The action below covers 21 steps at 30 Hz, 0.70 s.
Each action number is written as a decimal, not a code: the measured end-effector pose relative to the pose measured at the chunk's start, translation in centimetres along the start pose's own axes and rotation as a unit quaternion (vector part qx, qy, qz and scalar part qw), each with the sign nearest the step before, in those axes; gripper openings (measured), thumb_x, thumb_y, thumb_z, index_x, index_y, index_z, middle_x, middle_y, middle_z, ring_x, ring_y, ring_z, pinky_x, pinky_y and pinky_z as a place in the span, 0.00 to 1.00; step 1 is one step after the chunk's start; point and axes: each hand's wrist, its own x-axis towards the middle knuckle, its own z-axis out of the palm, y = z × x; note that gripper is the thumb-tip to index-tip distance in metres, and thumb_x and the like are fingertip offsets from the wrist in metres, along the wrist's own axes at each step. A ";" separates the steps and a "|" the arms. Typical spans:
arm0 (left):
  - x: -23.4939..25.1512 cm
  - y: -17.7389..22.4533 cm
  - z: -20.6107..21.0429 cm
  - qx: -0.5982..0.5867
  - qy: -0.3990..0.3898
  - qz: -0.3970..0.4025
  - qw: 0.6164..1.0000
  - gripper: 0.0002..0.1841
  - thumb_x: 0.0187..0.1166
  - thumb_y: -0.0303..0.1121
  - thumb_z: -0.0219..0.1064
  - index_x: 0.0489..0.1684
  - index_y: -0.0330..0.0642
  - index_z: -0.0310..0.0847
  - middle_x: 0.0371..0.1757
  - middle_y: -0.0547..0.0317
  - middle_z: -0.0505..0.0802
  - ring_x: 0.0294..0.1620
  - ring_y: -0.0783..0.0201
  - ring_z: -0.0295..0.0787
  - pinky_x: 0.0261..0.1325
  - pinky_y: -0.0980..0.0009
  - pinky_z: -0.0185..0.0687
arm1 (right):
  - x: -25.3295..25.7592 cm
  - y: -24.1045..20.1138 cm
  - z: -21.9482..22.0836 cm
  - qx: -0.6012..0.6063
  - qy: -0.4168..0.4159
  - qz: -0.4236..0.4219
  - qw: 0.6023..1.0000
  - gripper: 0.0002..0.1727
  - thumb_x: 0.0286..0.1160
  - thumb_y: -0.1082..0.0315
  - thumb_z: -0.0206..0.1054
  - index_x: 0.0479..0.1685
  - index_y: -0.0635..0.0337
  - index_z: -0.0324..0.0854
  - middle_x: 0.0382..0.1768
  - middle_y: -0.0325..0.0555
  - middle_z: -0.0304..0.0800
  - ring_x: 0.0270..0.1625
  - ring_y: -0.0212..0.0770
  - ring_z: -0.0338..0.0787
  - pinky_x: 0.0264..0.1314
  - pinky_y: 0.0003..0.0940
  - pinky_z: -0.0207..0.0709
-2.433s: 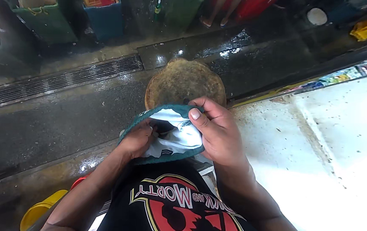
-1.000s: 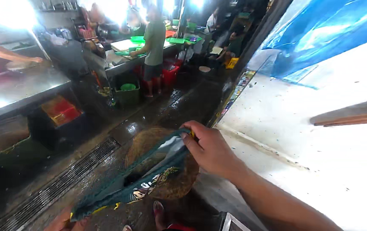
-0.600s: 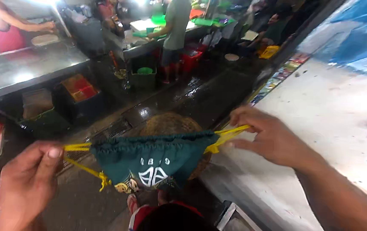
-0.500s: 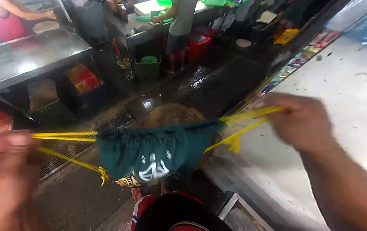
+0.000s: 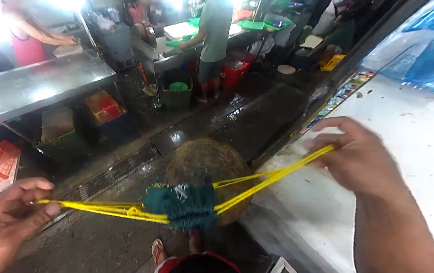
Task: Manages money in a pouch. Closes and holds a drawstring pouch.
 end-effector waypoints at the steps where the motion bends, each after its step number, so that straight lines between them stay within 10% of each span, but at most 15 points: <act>1: 0.4 1.4 1.0 0.052 -0.020 -0.021 0.998 0.27 0.64 0.42 0.82 0.64 0.52 0.82 0.41 0.74 0.91 0.35 0.78 0.87 0.38 0.79 0.86 | -0.3 -1.3 0.8 -0.074 -0.048 -0.026 0.996 0.25 0.71 0.62 0.73 0.68 0.54 0.77 0.30 0.34 0.89 0.26 0.28 0.85 0.29 0.29 0.83; 3: 1.5 3.5 3.7 0.132 -0.049 -0.041 0.989 0.24 0.64 0.34 0.77 0.63 0.49 0.85 0.41 0.70 0.92 0.34 0.78 0.86 0.37 0.76 0.85 | -0.9 -3.2 3.9 -0.154 -0.139 -0.104 0.973 0.18 0.76 0.61 0.71 0.63 0.55 0.85 0.30 0.41 0.89 0.30 0.38 0.87 0.34 0.43 0.84; 6: 3.2 5.2 7.3 0.205 -0.031 0.010 0.978 0.19 0.63 0.35 0.72 0.55 0.53 0.90 0.34 0.73 0.92 0.27 0.80 0.83 0.29 0.77 0.81 | -0.7 -5.4 7.5 -0.203 -0.203 -0.182 0.941 0.10 0.80 0.62 0.67 0.54 0.47 0.89 0.31 0.36 0.90 0.30 0.34 0.87 0.35 0.37 0.85; 14: 1.5 7.1 0.9 0.134 0.213 0.158 0.955 0.12 0.75 0.34 0.77 0.47 0.40 0.82 0.35 0.70 0.87 0.29 0.80 0.78 0.32 0.80 0.77 | 1.8 -5.4 -3.8 -0.178 0.175 -0.087 0.964 0.17 0.79 0.59 0.66 0.61 0.57 0.85 0.35 0.49 0.91 0.28 0.42 0.87 0.31 0.45 0.84; 18: 0.9 10.7 4.3 0.161 0.269 0.254 0.915 0.23 0.73 0.36 0.80 0.15 0.36 0.70 0.24 0.54 0.81 0.29 0.62 0.79 0.37 0.64 0.76 | -3.0 -5.4 4.5 -0.264 0.155 -0.151 0.940 0.21 0.75 0.60 0.72 0.61 0.64 0.85 0.50 0.62 0.93 0.53 0.65 0.91 0.56 0.70 0.80; 21: 2.8 11.9 6.2 0.146 0.227 0.269 0.925 0.25 0.82 0.50 0.70 0.14 0.50 0.69 0.20 0.71 0.78 0.26 0.76 0.77 0.32 0.75 0.73 | -4.4 -4.6 12.7 -0.189 0.038 -0.214 0.957 0.11 0.82 0.57 0.67 0.49 0.49 0.92 0.35 0.37 0.94 0.36 0.35 0.92 0.40 0.35 0.89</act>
